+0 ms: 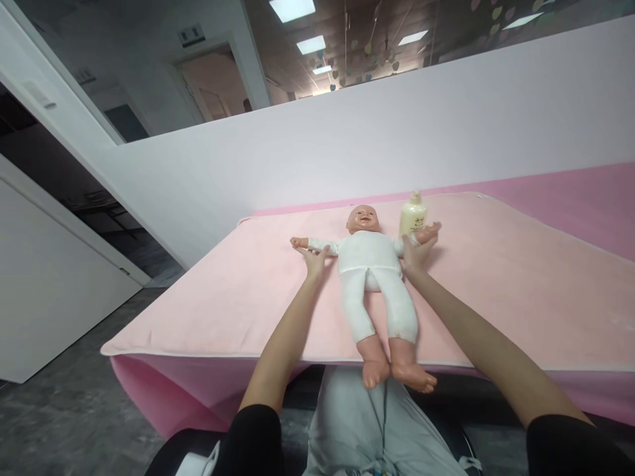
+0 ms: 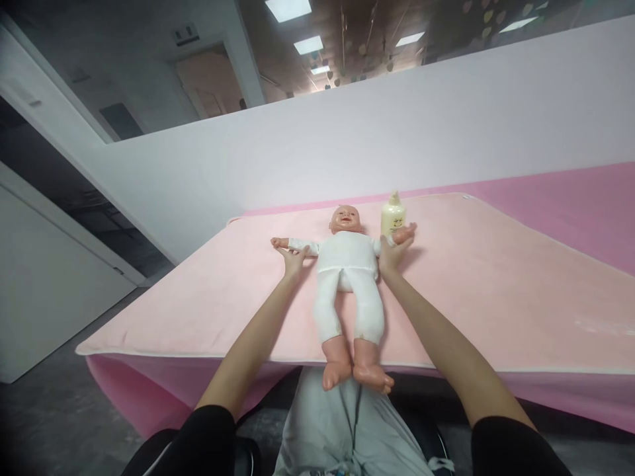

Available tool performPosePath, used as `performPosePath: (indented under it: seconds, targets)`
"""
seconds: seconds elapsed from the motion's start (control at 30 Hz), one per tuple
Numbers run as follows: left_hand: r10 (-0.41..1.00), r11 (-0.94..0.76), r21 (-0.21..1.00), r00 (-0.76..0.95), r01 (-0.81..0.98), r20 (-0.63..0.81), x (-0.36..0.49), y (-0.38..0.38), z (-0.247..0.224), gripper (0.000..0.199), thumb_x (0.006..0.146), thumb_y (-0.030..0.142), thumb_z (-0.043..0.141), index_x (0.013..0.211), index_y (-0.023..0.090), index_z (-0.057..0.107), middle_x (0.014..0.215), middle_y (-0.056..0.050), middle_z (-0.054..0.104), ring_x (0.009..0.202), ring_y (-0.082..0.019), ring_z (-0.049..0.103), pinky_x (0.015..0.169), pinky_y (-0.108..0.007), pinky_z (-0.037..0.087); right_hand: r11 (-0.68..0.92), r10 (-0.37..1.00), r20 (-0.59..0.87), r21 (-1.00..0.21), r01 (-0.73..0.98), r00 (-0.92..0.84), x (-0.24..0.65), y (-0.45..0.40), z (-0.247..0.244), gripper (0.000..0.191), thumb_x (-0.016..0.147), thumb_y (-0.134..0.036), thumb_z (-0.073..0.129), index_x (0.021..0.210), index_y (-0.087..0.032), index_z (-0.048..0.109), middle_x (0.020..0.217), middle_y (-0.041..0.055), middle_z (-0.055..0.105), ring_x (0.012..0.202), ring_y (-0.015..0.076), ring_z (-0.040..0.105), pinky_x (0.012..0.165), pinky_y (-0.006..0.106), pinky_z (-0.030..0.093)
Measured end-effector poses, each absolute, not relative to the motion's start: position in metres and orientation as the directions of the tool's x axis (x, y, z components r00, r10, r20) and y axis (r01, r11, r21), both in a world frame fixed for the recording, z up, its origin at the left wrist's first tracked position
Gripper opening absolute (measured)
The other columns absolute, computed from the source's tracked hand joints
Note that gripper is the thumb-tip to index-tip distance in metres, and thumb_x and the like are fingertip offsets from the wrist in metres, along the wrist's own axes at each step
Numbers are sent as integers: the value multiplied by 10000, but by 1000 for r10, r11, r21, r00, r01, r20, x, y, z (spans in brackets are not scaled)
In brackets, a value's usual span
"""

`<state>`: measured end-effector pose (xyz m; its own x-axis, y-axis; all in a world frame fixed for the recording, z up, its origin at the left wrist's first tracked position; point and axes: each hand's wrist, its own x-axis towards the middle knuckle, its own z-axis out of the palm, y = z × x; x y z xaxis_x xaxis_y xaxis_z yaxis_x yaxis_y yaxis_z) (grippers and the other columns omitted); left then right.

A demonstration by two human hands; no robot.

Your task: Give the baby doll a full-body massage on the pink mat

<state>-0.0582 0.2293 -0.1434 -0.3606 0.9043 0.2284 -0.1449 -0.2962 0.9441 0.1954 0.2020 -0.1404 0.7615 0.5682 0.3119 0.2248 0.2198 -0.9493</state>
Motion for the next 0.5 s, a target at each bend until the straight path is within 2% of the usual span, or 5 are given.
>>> performPosePath:
  seconds: [0.1,0.2,0.3,0.37,0.5]
  targets:
    - [882,-350,914,-257,205,395,-47,224,-143,1082,717,214,700,1469,288,-75,1280,-116,532,940,-172,631,823,-303,515,269,689,533,-818,509,492,183,192,-135,770,778,-293,526,1476,-176,223,1364,135,492,1178,262,521,970,408,434]
    - [863,-333,818,-198,468,465,-40,220,-140,1020,794,308,625,1497,237,-111,1266,-128,554,976,-214,620,830,-324,498,323,724,655,-599,733,215,176,186,-127,647,810,-226,466,1446,-178,355,1189,128,593,1058,256,551,905,380,449]
    - [849,-358,610,-26,707,528,-34,213,-135,740,875,270,493,1513,285,119,1282,-123,524,1087,-245,561,873,-340,468,259,786,612,-455,852,87,172,183,-119,627,814,-142,418,1438,-208,398,945,112,603,877,245,547,805,366,453]
    - [847,-372,435,109,820,520,-28,209,-130,582,903,206,420,1456,351,311,1282,-113,494,1114,-250,521,924,-360,437,241,809,587,-373,896,27,171,183,-115,634,804,-84,389,1418,-238,436,913,111,577,845,236,520,798,358,432]
    - [882,-334,264,202,905,425,-21,202,-121,552,921,186,360,1416,430,362,1259,-122,451,1107,-262,475,935,-392,432,233,811,586,-320,918,-2,171,183,-115,504,845,-125,400,1309,-234,563,926,129,566,816,226,471,793,357,391]
